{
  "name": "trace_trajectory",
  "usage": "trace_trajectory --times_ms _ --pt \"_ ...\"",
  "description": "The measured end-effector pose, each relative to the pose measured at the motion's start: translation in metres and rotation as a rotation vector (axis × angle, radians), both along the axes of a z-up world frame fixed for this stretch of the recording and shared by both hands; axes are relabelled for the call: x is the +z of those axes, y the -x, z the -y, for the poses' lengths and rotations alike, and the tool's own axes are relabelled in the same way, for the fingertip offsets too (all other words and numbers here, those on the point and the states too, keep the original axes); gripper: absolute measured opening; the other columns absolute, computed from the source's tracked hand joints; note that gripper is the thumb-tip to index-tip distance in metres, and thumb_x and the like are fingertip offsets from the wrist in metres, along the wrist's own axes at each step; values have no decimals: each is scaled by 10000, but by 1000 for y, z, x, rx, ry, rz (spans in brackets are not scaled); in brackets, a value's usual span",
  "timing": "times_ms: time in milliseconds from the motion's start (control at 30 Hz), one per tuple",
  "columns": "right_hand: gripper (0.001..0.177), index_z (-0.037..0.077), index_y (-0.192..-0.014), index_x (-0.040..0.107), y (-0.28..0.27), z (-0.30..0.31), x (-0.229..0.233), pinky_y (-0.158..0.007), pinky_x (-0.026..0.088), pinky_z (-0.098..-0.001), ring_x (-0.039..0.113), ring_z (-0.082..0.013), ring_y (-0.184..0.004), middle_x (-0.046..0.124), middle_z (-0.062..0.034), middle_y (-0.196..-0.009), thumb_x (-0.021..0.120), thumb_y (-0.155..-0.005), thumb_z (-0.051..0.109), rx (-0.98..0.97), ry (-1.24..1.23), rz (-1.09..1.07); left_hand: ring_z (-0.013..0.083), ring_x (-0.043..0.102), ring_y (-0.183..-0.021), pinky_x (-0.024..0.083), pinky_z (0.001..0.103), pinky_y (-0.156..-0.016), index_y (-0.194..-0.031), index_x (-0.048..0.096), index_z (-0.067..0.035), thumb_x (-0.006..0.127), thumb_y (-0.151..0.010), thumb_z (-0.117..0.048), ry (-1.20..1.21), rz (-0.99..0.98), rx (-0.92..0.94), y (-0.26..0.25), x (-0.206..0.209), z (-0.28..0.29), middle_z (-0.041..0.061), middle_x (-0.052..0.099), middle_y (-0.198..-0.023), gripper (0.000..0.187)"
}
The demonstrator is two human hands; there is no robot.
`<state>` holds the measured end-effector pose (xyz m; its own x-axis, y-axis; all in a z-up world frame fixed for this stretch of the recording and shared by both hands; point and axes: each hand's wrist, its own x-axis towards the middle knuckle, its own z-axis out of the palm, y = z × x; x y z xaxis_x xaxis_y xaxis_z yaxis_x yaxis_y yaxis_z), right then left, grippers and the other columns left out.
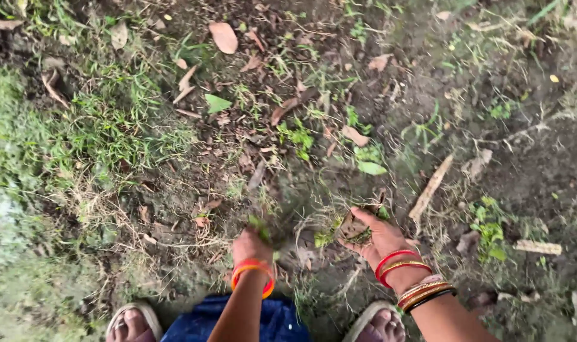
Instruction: Collecting dried leaves and weeds from the ground in a garden.
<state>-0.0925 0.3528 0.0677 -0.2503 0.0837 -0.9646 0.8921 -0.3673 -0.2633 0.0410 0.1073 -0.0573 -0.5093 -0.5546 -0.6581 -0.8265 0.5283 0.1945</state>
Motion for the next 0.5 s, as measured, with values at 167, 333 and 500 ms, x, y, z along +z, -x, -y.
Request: trace_trajectory --times_ms 167,333,500 --pt "536 93 -1341 563 0 -23 51 -1017 544 -616 526 -314 -1303 544 -110 -1409 777 -851 133 -52 -30 64 356 746 -805 610 433 -739 -972 738 -88 713 -823 -216 -144 -302 -59 97 143 -46 184 750 -888 198" --pt "646 99 -1396 580 28 -55 134 -1071 477 -614 516 -281 -1372 560 -94 -1511 788 -800 237 -49 63 -29 271 791 -724 617 386 -709 -892 713 -46 742 -764 -181 -536 -412 -8 165 263 -129 142 796 -801 188" --pt "519 46 -1273 635 46 -102 175 -1041 510 -625 659 -294 -1094 700 -111 -1200 787 -816 240 -130 237 -131 196 739 -761 607 346 -729 -977 741 -52 768 -784 -135 -489 -423 -265 184 314 -204 120 781 -877 212"
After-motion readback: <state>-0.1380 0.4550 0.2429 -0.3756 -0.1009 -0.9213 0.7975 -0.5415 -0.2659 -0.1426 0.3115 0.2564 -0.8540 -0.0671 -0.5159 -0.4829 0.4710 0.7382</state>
